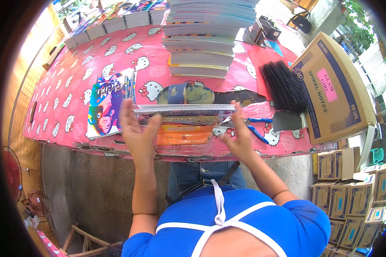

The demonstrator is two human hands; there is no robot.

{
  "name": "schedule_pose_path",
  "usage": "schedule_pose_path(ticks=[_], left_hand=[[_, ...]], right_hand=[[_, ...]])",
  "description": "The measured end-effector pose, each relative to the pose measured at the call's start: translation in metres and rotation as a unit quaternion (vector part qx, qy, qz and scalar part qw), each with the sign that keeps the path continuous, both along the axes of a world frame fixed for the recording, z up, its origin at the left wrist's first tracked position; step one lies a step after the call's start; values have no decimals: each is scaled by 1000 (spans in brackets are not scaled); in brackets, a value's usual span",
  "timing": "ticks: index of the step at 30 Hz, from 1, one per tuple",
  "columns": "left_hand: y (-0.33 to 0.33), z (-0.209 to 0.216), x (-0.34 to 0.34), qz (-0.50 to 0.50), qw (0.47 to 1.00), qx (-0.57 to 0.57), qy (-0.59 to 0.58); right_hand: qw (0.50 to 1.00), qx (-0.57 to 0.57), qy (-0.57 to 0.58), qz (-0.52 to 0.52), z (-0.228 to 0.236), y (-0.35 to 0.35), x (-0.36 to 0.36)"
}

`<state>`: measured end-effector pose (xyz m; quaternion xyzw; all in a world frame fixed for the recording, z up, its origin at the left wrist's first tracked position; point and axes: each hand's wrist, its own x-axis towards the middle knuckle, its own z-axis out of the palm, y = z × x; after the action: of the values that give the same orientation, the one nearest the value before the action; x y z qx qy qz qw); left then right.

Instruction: The person inserts plastic spiral coils into the punched holes of several notebooks by hand and clips the ends of the coils using a tool.

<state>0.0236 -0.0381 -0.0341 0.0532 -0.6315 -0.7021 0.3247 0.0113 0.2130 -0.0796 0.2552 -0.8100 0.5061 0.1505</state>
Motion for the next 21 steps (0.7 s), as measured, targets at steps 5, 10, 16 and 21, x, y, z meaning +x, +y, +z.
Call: schedule_pose_path(ticks=[5,10,16,21], left_hand=[[1,4,3,-20,998,64,-17],[13,37,17,-58,979,-44,188],[57,106,55,-526,784,99,315],[136,142,94,-488,578,524,390]], right_hand=[[992,114,41,19,20,37,-46],[873,271,84,-398,63,202,-208],[825,440,-24,-354,42,262,-264],[838,393,-13,-377,42,290,-268]])
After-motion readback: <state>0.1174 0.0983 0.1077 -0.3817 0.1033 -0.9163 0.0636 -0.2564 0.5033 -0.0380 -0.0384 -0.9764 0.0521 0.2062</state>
